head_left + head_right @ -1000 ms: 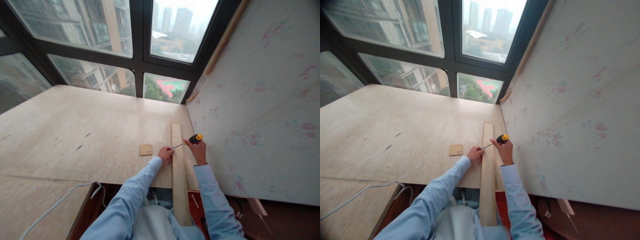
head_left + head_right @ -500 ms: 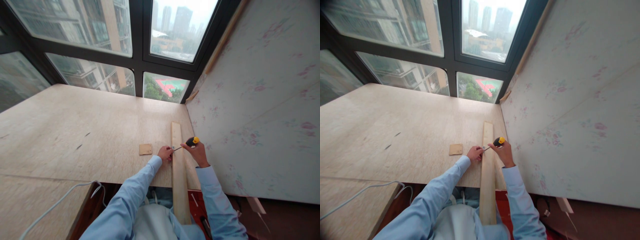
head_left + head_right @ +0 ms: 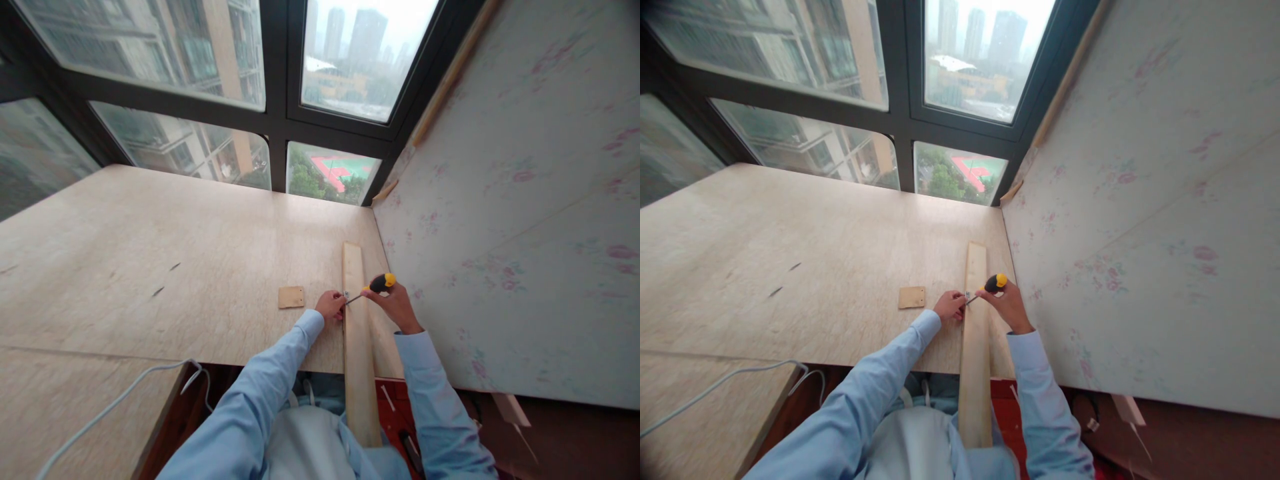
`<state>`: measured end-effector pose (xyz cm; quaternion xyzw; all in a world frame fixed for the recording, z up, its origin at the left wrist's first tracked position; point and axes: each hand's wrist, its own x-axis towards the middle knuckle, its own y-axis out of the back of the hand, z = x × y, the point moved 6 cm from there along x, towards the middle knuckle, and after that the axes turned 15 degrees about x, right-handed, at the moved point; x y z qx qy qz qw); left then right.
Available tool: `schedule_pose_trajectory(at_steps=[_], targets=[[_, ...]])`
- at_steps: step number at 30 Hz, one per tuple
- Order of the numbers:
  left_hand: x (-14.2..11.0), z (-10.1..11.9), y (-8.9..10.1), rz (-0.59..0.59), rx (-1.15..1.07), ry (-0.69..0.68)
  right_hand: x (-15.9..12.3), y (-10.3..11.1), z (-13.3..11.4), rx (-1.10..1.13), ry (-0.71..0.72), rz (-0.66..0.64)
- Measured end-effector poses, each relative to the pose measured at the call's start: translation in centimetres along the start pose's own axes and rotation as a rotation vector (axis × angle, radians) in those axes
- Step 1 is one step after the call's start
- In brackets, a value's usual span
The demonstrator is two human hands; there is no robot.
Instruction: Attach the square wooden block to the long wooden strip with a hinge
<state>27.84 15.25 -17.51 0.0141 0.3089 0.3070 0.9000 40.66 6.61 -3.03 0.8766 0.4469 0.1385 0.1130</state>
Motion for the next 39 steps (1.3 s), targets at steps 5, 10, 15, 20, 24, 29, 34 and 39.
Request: schedule_pose_trajectory(at_steps=[5,10,15,20,24,29,34,39], targets=[[0.0,0.0,0.0,0.002,-0.005,-0.005,-0.2,-1.1,0.5,0.349,-0.090,-0.179],[0.0,0.0,0.0,-0.003,-0.008,-0.013,-1.0,-1.9,-0.4,0.544,-0.115,-0.316],[0.0,0.0,0.0,-0.010,-0.009,-0.013,-0.5,-0.7,-0.1,0.284,-0.076,-0.029],[0.0,-0.1,-0.1,-0.007,-0.013,-0.010,-0.4,-1.1,-0.3,0.027,0.031,0.215],[0.1,-0.2,-0.1,-0.002,-0.017,-0.013,-0.5,-2.1,0.0,0.173,0.070,0.174],[0.4,-0.4,-0.1,0.000,-0.024,-0.012,-1.4,-2.3,0.2,0.560,0.031,-0.094],[0.4,-0.5,-0.1,0.000,-0.034,-0.014,-2.0,-1.1,0.6,0.482,-0.078,-0.106],[0.4,-0.6,-0.2,-0.010,-0.044,-0.020,-1.2,0.2,-0.4,0.014,0.030,0.217]])
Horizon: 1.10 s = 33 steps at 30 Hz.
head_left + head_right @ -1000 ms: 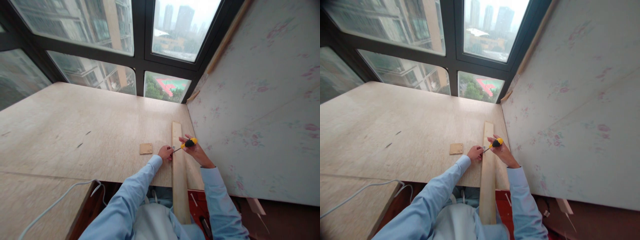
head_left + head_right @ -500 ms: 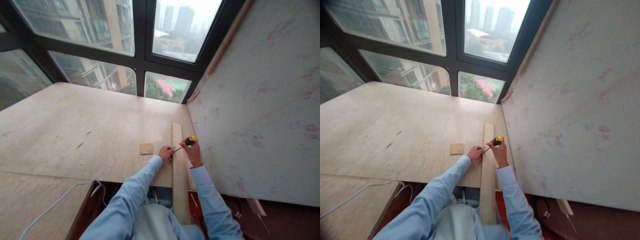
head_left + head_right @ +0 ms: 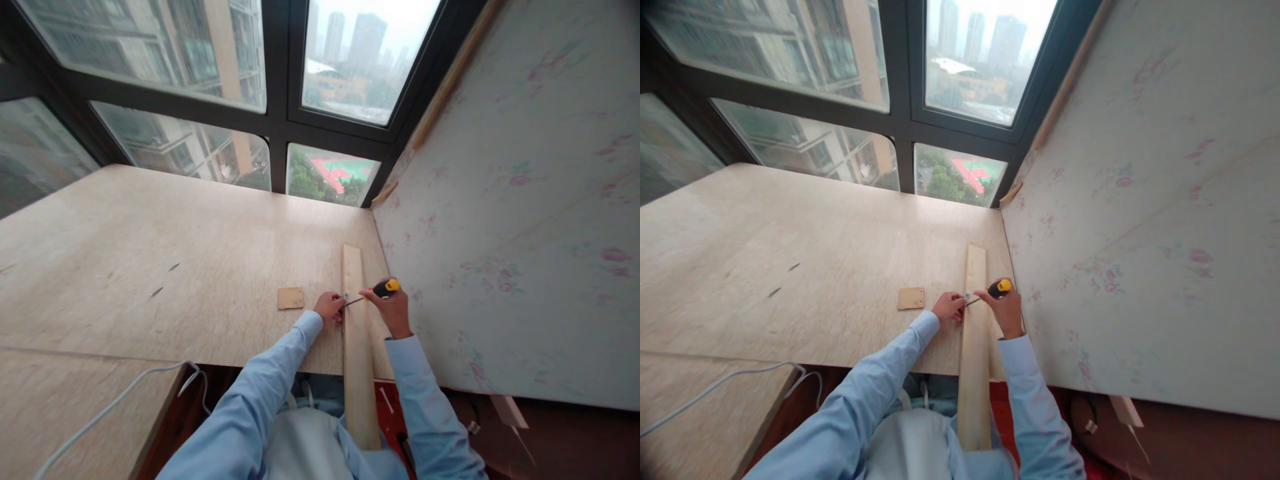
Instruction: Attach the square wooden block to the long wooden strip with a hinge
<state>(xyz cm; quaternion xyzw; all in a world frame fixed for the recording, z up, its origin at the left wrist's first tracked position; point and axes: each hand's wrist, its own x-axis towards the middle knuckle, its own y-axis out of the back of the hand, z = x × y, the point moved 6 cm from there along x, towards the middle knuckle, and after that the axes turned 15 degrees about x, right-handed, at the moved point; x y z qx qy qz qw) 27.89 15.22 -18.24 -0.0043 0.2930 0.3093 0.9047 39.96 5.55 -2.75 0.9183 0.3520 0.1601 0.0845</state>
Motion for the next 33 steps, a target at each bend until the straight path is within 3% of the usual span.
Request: schedule_pose_trajectory(at_steps=[2,4,9,13,15,20,22,24,29,31,33], targets=[[0.0,0.0,0.0,0.000,-0.003,0.001,0.2,-0.3,-0.2,-0.073,0.016,0.059],[0.1,-0.1,0.0,0.001,-0.005,0.002,0.3,-1.0,0.1,0.006,0.015,0.035],[0.2,-0.2,0.1,0.007,-0.005,0.002,-0.4,-1.9,1.3,0.481,-0.039,-0.247],[0.3,-0.2,0.1,0.014,0.005,-0.001,-1.2,-1.2,1.5,0.539,-0.129,-0.391],[0.3,-0.2,0.1,0.019,0.014,0.000,-1.2,-0.9,1.2,0.435,-0.131,-0.364],[0.1,-0.1,0.2,0.036,0.031,0.001,-0.6,0.2,0.0,-0.049,0.014,0.016],[0.0,0.0,0.2,0.037,0.034,0.000,-0.5,-0.1,0.1,-0.101,0.032,0.075],[-0.1,0.1,0.3,0.037,0.036,0.001,-0.5,-0.6,0.7,-0.010,0.025,0.041],[-0.2,0.2,0.3,0.042,0.041,0.004,-0.9,-1.7,1.8,0.449,-0.035,-0.229],[-0.3,0.3,0.3,0.040,0.044,0.005,-1.1,-1.6,1.9,0.491,-0.088,-0.279],[-0.4,0.3,0.3,0.039,0.047,0.006,-1.1,-1.1,1.9,0.405,-0.120,-0.245]])
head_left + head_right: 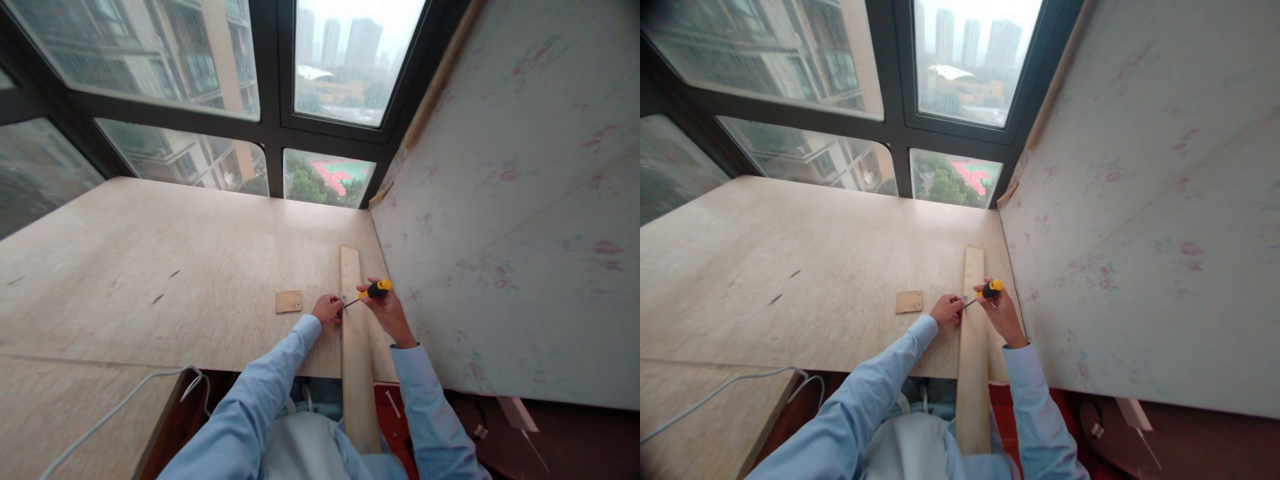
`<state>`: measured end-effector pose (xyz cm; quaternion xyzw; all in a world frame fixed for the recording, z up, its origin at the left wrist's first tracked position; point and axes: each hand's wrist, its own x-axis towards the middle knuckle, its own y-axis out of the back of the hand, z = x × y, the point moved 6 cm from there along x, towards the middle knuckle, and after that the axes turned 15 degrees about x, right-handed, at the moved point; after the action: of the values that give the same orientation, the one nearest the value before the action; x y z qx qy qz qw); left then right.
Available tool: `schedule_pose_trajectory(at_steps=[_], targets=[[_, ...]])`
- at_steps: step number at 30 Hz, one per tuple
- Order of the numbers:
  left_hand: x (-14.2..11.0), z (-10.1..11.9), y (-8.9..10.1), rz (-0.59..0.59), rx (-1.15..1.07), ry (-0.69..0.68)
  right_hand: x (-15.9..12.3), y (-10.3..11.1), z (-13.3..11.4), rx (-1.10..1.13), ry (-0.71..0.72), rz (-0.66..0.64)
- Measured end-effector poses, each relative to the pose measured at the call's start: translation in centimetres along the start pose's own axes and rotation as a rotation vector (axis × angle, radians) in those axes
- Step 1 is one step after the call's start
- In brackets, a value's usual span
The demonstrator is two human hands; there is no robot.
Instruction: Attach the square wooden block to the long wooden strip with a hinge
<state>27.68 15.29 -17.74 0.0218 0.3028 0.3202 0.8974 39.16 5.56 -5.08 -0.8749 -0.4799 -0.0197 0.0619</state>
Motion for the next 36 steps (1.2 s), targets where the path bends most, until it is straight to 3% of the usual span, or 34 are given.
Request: schedule_pose_trajectory(at_steps=[6,10,14,18,21,24,28,36], targets=[[-0.2,0.1,0.1,0.007,0.011,0.010,0.1,0.8,-1.2,-0.439,0.153,0.315],[-0.1,0.0,0.1,0.008,0.011,0.019,-0.3,0.6,-1.5,-0.411,0.247,0.388],[0.0,0.0,0.1,0.008,0.010,0.030,-0.6,1.8,-2.7,-0.308,0.260,0.453],[-0.2,0.0,0.2,0.026,0.005,0.034,-0.5,3.4,-2.1,-0.265,0.086,0.350],[-0.5,0.0,0.2,0.056,-0.007,0.038,-1.3,4.1,0.8,-0.346,-0.137,0.174],[-1.0,-0.3,0.1,0.093,-0.035,0.058,-3.0,4.9,4.1,-0.369,-0.274,0.089],[-1.8,-0.7,-0.2,0.123,-0.092,0.091,-4.6,5.3,6.1,-0.309,-0.290,0.126],[-2.4,-0.8,-1.0,0.286,-0.084,0.075,-4.6,4.6,7.0,-0.050,-0.251,0.140]])
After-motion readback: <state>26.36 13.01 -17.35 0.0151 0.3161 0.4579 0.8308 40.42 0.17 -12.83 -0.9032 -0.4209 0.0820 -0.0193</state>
